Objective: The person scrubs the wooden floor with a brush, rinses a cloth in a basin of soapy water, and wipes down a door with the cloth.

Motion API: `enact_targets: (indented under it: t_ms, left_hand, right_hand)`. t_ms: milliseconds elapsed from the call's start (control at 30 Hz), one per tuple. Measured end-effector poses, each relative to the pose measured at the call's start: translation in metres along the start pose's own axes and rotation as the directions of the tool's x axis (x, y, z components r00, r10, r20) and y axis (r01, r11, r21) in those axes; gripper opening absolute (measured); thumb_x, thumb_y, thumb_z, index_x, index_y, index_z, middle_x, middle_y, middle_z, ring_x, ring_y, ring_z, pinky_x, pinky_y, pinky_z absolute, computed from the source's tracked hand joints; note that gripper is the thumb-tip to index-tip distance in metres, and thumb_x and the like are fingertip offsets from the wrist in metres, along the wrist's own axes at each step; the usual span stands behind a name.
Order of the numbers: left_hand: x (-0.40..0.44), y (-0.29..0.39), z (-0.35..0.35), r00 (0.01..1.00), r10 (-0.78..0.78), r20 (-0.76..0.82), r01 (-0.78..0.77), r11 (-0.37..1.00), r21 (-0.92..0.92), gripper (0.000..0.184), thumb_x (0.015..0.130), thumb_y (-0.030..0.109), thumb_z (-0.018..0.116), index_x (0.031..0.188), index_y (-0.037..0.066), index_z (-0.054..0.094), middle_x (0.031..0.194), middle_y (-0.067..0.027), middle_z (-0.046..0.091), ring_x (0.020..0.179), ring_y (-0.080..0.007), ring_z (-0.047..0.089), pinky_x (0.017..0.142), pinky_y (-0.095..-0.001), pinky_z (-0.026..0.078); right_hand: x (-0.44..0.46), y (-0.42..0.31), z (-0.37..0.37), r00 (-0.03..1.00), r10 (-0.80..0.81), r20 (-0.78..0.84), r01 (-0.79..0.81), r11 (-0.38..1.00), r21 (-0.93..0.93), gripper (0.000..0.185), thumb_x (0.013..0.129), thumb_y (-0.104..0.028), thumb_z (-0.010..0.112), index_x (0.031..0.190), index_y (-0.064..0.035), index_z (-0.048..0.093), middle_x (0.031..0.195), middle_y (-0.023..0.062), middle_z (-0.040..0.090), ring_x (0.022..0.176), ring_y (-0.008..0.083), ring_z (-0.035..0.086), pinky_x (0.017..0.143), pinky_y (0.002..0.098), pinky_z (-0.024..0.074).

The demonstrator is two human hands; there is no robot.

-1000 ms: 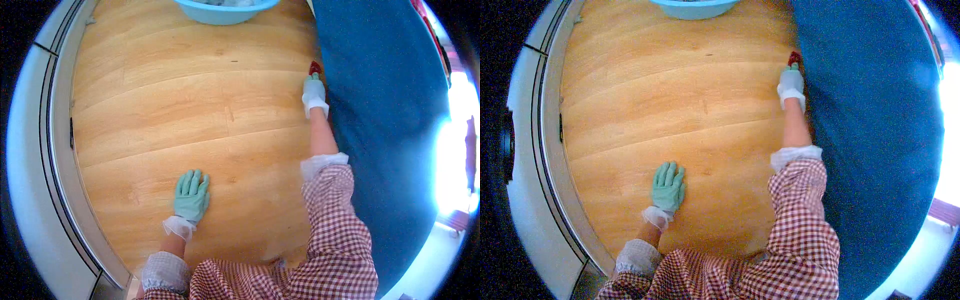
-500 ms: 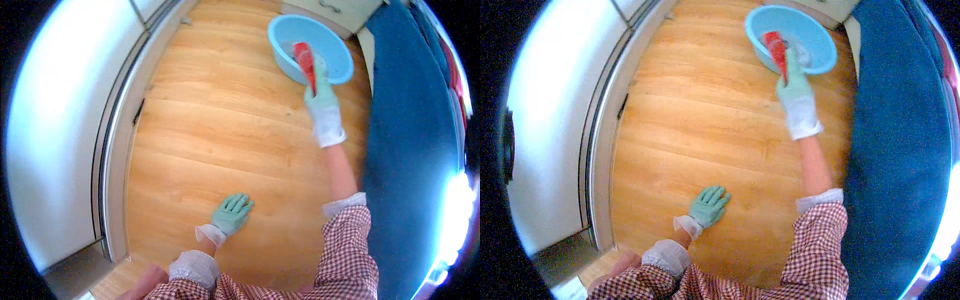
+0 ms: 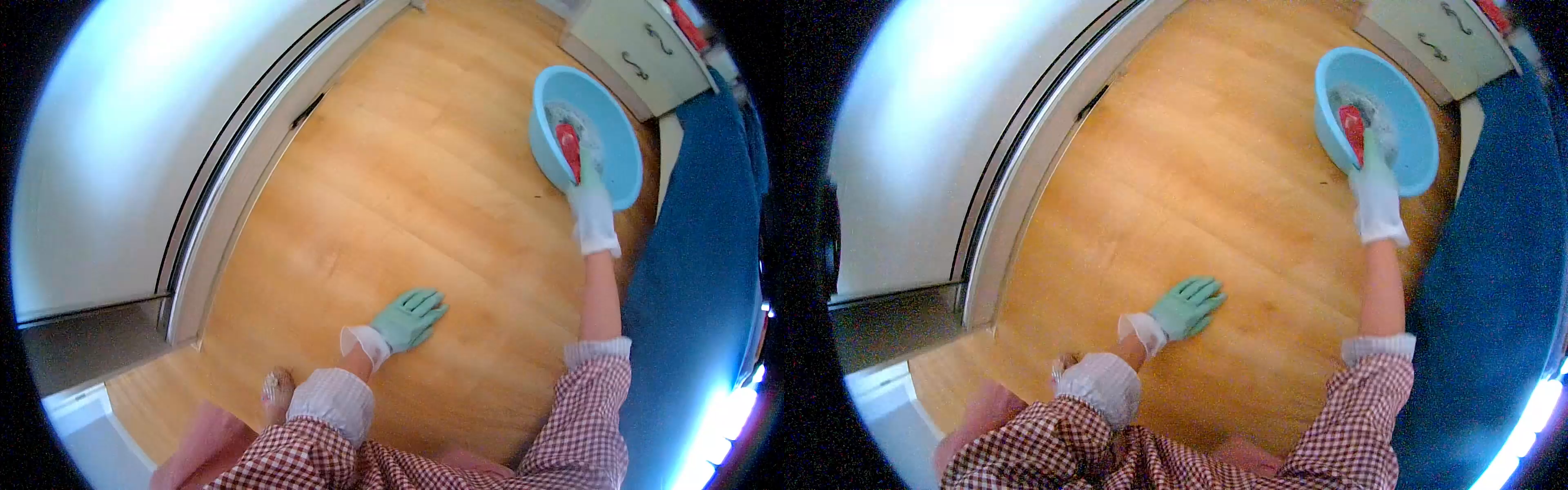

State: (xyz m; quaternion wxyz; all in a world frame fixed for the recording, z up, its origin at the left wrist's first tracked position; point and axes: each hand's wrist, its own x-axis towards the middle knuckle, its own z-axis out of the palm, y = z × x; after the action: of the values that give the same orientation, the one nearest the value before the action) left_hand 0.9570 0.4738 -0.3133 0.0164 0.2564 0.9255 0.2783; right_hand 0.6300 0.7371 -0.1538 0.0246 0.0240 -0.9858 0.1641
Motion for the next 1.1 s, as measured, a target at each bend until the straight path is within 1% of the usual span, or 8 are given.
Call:
enact_targets:
  t_ms: [67,167,367,467,600,700,1000,1100]
  left_hand:
    - [-0.002,-0.001,0.007,1.0,-0.012,-0.02,0.012,1.0,-0.006,0.052,0.098,0.03,0.06,0.146,0.01,0.055,0.154,-0.0156,0.051,0.144,-0.0335,0.045,0.12,-0.0485,0.035]
    - [0.012,0.001,0.005,0.999,-0.009,-0.047,0.009,1.0,0.0,0.052,0.098,0.029,0.059,0.146,0.009,0.054,0.153,-0.0165,0.051,0.143,-0.0338,0.045,0.121,-0.0483,0.034]
    - [0.022,-0.004,0.012,0.996,0.011,-0.088,-0.013,1.0,-0.022,0.048,0.1,0.03,0.056,0.142,0.008,0.056,0.152,-0.0171,0.052,0.143,-0.0341,0.046,0.123,-0.0481,0.032]
    - [0.016,0.001,0.016,0.989,-0.003,-0.15,0.006,1.0,0.026,0.047,0.099,0.03,0.056,0.141,0.008,0.057,0.151,-0.0172,0.054,0.143,-0.034,0.046,0.123,-0.0487,0.031]
    - [0.016,0.015,0.015,0.954,-0.169,-0.249,0.217,0.96,0.179,0.048,0.098,0.029,0.057,0.14,0.007,0.057,0.147,-0.0172,0.057,0.143,-0.0354,0.047,0.123,-0.0511,0.031]
    - [-0.007,0.029,0.034,0.866,-0.341,-0.365,0.421,0.892,0.166,0.049,0.096,0.031,0.059,0.14,0.008,0.057,0.146,-0.0179,0.058,0.142,-0.038,0.047,0.122,-0.054,0.03]
    - [-0.224,0.2,0.049,0.445,-0.832,-0.33,0.877,0.48,-0.028,0.075,0.097,0.041,0.06,0.16,0.008,0.035,0.167,-0.0265,0.023,0.154,-0.0464,0.022,0.126,-0.0581,0.015]
    - [-0.234,0.232,0.054,0.446,-0.879,-0.169,0.895,0.435,0.096,0.079,0.097,0.045,0.058,0.161,0.005,0.032,0.168,-0.0292,0.018,0.156,-0.0482,0.015,0.127,-0.0597,0.01]
  right_hand:
    - [-0.031,0.003,0.003,0.997,-0.073,0.008,0.073,0.997,0.007,0.083,0.09,-0.001,0.059,0.164,-0.023,0.03,0.142,0.0298,0.057,0.124,0.0428,0.063,0.101,0.0449,0.0474]
    - [-0.075,-0.025,-0.023,0.971,0.116,0.21,-0.104,0.992,-0.066,0.082,0.091,0.002,0.058,0.164,-0.0212,0.03,0.151,0.028,0.051,0.134,0.0416,0.055,0.107,0.0435,0.0443]
    - [-0.181,-0.022,-0.034,0.98,-0.104,0.172,0.108,0.994,-0.011,0.074,0.092,0.006,0.055,0.161,-0.0116,0.035,0.156,0.0236,0.047,0.142,0.0368,0.05,0.114,0.0406,0.0406]
    - [-0.234,-0.017,-0.03,0.981,-0.13,0.141,0.13,0.991,0.01,0.082,0.091,0.004,0.061,0.163,-0.0214,0.032,0.15,0.0224,0.053,0.135,0.0402,0.055,0.109,0.0436,0.0451]
    - [-0.294,-0.026,-0.043,0.976,-0.051,0.213,0.039,0.997,0.06,0.081,0.091,0.003,0.063,0.163,-0.0195,0.032,0.151,0.0213,0.053,0.136,0.039,0.054,0.11,0.043,0.0444]
    - [-0.338,-0.026,-0.057,0.957,-0.081,0.279,0.075,0.997,0.031,0.072,0.093,0.005,0.061,0.16,-0.0068,0.037,0.159,0.0193,0.047,0.146,0.028,0.046,0.119,0.0367,0.0349]
    - [-0.398,-0.01,-0.102,0.732,-0.162,0.662,0.06,0.983,0.175,0.077,0.091,-0.005,0.073,0.16,-0.0077,0.039,0.154,0.015,0.053,0.127,0.0237,0.058,0.107,0.0351,0.0456]
    - [-0.399,-0.018,-0.115,0.636,-0.126,0.761,-0.03,0.982,0.188,0.078,0.094,-0.02,0.071,0.162,-0.0094,0.033,0.153,0.0239,0.051,0.142,0.0375,0.05,0.114,0.0406,0.04]
